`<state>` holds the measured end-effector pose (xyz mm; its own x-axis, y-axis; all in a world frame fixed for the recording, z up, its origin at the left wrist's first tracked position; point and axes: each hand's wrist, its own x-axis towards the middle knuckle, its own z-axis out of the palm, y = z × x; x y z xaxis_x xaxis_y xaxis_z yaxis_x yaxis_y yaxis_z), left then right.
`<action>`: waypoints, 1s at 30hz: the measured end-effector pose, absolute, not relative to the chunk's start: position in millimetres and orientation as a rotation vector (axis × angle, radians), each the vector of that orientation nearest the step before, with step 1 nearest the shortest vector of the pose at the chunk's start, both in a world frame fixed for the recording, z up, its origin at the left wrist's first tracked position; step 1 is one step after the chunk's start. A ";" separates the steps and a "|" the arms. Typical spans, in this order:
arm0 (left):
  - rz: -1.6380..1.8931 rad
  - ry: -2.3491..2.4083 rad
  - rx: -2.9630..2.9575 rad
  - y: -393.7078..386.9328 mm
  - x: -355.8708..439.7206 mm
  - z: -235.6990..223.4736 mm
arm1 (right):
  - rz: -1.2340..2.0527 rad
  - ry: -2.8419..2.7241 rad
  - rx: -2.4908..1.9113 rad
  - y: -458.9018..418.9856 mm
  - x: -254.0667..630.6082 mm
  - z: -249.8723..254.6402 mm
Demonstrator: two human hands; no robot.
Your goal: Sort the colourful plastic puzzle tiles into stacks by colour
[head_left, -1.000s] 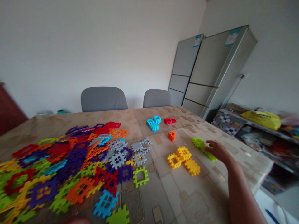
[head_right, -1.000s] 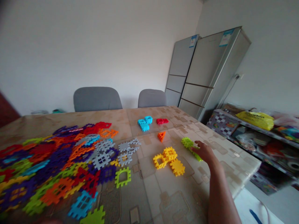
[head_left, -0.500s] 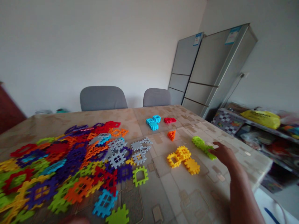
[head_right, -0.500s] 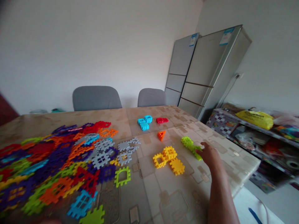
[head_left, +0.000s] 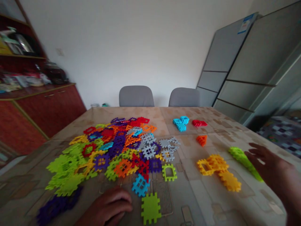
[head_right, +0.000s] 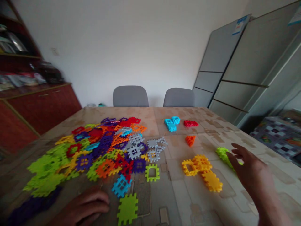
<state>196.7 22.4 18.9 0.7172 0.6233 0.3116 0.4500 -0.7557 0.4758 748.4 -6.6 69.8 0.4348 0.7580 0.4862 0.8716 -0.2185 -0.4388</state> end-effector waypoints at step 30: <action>0.755 1.422 2.736 65.7 195.2 13.0 | 0.540 -2.302 -1.303 17.3 470.2 52.9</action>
